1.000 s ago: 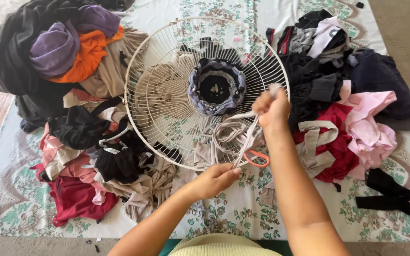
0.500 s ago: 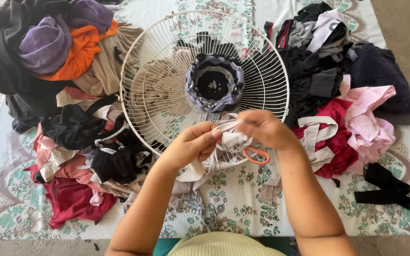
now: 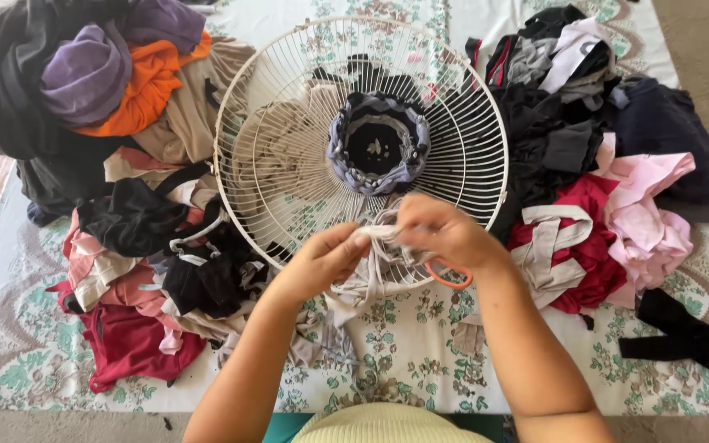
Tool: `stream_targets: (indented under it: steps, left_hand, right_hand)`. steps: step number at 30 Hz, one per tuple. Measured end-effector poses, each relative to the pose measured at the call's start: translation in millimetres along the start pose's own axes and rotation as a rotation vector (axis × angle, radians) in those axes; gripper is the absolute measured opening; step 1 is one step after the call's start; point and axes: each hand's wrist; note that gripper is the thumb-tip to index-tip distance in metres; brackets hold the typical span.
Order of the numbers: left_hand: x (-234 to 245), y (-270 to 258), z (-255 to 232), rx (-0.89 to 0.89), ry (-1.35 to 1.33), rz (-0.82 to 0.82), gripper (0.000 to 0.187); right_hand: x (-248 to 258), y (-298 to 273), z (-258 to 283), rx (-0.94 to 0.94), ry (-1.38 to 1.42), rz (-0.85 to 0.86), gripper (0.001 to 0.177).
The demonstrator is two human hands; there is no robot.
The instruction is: Weaving strips of recycled fabric onto a circular metal fan guard to create a handmade rug.
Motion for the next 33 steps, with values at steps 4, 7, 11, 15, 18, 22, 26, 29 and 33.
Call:
stream_targets:
  steps: [4, 7, 11, 15, 18, 22, 26, 29, 33]
  left_hand:
    - [-14.1, -6.3, 23.1, 0.066, 0.037, 0.068, 0.023]
    - [-18.9, -4.0, 31.9, 0.117, 0.012, 0.104, 0.024]
    - [-21.0, -22.6, 32.5, 0.099, 0.084, -0.066, 0.024]
    - [-15.4, -24.0, 29.5, -0.072, 0.357, -0.228, 0.036]
    - [-16.2, -13.8, 21.8, -0.375, 0.515, -0.242, 0.037]
    - [-25.8, -2.1, 30.4, -0.533, 0.547, -0.497, 0.039]
    - [-26.8, -1.4, 1.1, -0.551, 0.823, -0.652, 0.032]
    - [-15.8, -1.0, 27.2, -0.502, 0.775, -0.645, 0.039]
    - [-44.7, -20.9, 61.7, -0.376, 0.646, -0.433, 0.036]
  right_hand:
    - [29.2, -2.6, -7.1, -0.047, 0.448, -0.274, 0.029]
    - [38.2, -4.7, -9.6, -0.107, 0.745, -0.304, 0.027]
    - [34.0, -18.3, -3.5, -0.073, 0.337, -0.420, 0.020]
    - [12.4, -41.8, 20.0, -0.219, -0.512, -0.207, 0.046]
    - [-18.2, -39.5, 27.8, -0.192, -0.870, 0.038, 0.031]
    - [-42.0, -56.8, -12.8, -0.153, -0.881, -0.052, 0.006]
    - [-64.3, -64.1, 1.6, -0.010, -0.823, -0.171, 0.012]
    - [-65.6, -69.0, 6.5, -0.036, -0.680, -0.348, 0.015]
    - [-70.1, -75.5, -16.5, 0.041, -0.550, -0.500, 0.020]
Point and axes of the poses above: each hand's wrist, its own y-axis towards the middle knuckle, its own x-axis out of the back of the hand, z = x × y, and after that the axes turned 3 degrees about -x, right-handed
